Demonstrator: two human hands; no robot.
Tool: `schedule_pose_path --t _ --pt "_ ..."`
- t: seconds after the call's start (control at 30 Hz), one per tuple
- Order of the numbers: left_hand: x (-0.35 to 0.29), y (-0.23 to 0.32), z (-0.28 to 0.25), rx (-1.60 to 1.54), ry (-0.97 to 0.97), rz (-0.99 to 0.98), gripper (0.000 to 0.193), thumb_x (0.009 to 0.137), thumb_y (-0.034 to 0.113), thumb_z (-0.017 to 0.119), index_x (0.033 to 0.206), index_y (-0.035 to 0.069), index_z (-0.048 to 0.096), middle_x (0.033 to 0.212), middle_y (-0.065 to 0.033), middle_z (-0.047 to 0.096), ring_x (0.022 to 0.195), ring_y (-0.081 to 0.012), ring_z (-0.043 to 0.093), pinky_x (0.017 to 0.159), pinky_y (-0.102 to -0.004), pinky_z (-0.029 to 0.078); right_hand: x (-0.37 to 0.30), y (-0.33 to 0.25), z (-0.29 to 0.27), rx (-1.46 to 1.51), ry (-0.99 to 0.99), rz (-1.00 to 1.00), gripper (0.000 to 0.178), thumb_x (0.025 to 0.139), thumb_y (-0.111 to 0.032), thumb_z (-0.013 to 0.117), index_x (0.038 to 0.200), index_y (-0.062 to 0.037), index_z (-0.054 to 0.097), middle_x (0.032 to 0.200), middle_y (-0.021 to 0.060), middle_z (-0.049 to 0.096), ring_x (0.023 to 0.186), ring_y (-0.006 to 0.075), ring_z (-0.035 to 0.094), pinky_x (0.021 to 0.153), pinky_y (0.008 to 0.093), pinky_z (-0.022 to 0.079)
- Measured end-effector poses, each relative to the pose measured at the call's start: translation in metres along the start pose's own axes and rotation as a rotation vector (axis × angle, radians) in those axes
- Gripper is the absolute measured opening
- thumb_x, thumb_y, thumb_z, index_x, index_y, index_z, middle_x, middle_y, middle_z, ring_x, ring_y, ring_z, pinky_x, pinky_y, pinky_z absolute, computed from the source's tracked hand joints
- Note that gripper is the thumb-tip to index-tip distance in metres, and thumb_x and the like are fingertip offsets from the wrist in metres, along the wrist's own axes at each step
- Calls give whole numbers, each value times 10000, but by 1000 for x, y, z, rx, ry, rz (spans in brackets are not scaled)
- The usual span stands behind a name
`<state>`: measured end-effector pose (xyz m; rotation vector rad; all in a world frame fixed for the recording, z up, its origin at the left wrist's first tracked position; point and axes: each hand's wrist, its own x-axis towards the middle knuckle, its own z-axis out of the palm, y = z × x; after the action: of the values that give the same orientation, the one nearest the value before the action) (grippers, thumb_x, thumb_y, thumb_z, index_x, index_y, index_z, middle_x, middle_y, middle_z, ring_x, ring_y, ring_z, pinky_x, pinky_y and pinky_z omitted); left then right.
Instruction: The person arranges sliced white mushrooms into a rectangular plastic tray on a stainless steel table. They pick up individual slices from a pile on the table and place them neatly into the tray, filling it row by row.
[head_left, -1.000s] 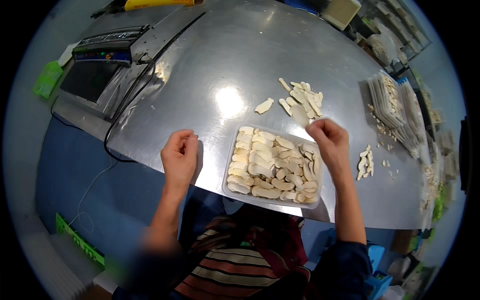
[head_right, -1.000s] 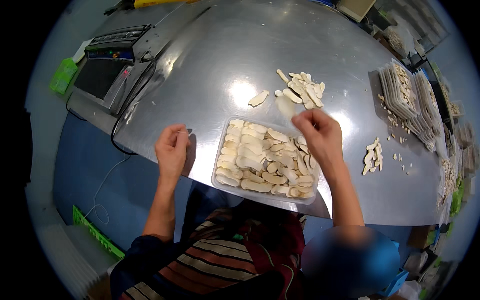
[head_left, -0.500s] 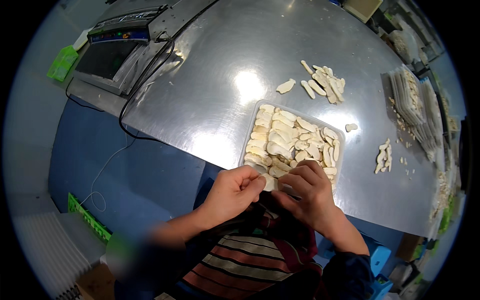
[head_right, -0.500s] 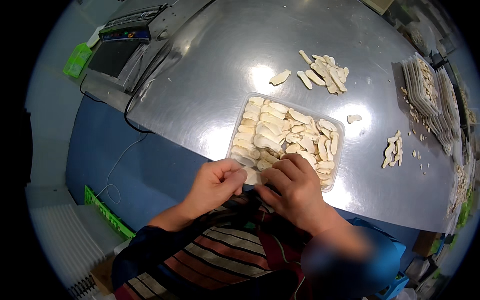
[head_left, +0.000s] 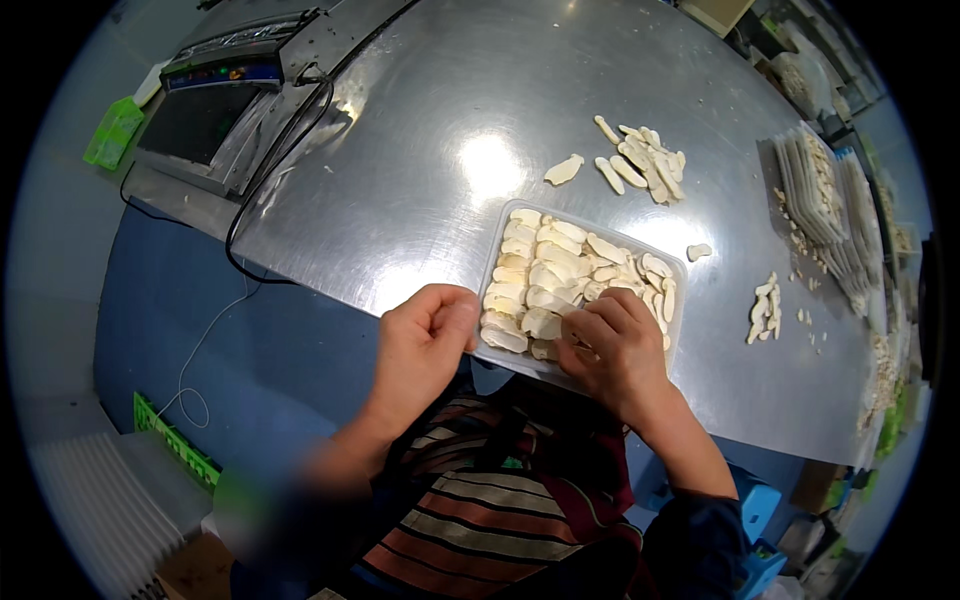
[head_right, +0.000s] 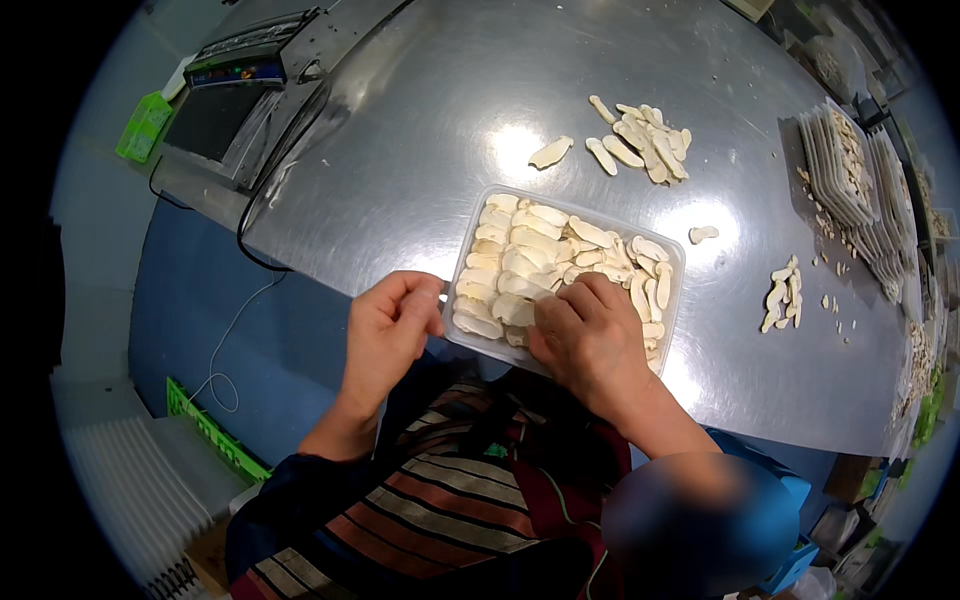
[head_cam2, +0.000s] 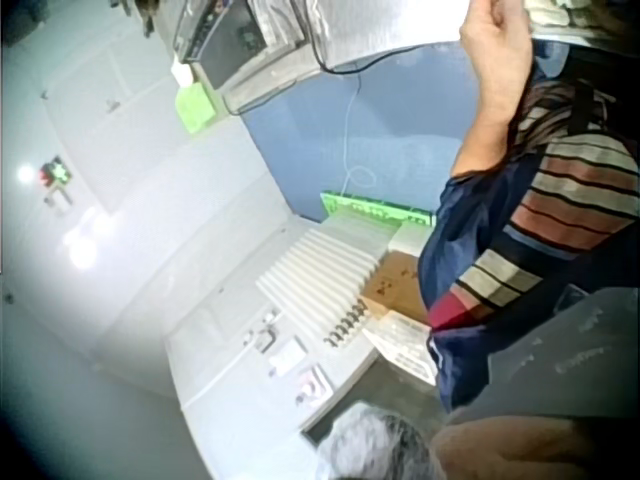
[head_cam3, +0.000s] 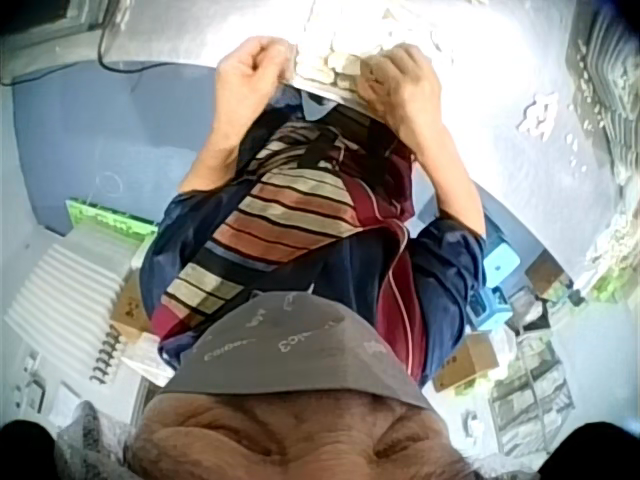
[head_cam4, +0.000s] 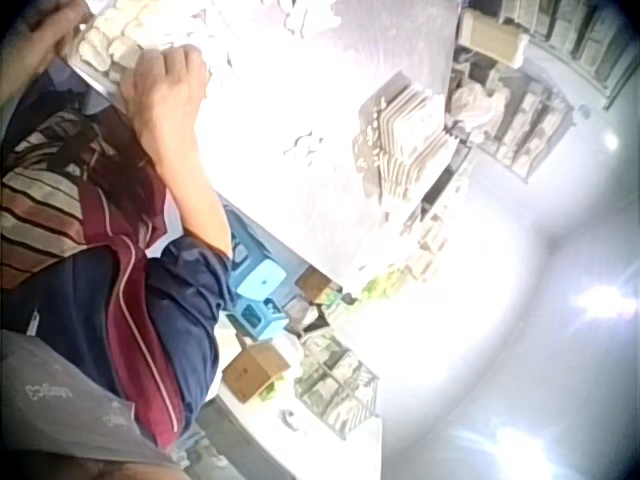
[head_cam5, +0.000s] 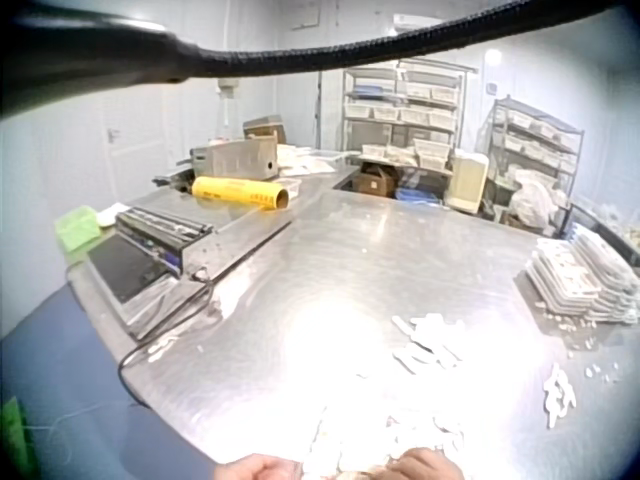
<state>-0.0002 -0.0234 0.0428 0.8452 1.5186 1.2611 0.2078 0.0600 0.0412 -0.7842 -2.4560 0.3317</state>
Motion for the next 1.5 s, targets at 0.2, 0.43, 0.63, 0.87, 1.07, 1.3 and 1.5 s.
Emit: schedule_pose_path --t 0.2,0.43,0.63,0.87,1.07,1.3,1.5 --pt "8 -7 -8 74 171 48 160 932 120 603 945 -32 649 666 -2 611 610 -45 554 558 -198 435 1 -1 -2 29 -13 58 234 637 -61 762 836 -47 639 765 83 578 776 274 563 698 366 488" --pt "46 -33 -36 261 370 254 157 936 132 594 936 -14 654 622 -10 605 563 -36 524 507 -210 411 7 36 -35 -96 158 280 180 713 -53 751 882 -28 693 800 114 638 771 291 608 675 366 505" --pt "69 -43 -37 466 513 452 115 863 114 626 864 3 656 634 -101 646 532 -156 612 531 -282 476 33 84 -49 -69 121 559 165 812 -119 669 912 8 704 826 155 688 719 268 670 683 339 520" --pt "68 -45 -35 555 545 525 94 856 102 630 846 11 653 624 -97 635 521 -187 615 526 -290 479 34 97 -57 37 125 677 158 820 -99 647 904 24 699 768 177 694 694 235 674 675 330 519" --pt "69 -46 -34 528 541 514 89 870 89 621 852 5 647 587 -67 598 497 -133 569 499 -274 450 44 155 -32 -227 143 642 271 823 -172 638 1020 7 692 924 225 663 843 335 643 783 399 517" --pt "72 -48 -33 548 534 542 75 866 73 626 854 2 644 585 -52 586 495 -118 548 492 -264 438 58 171 -18 -65 -10 822 307 731 -246 753 863 25 696 853 192 667 778 311 640 745 400 518" --pt "68 -51 -33 512 534 503 75 869 77 631 853 4 641 577 -41 567 497 -99 527 492 -251 426 33 173 -44 -12 -23 919 289 747 -242 723 877 16 709 814 174 698 733 305 669 700 382 522"
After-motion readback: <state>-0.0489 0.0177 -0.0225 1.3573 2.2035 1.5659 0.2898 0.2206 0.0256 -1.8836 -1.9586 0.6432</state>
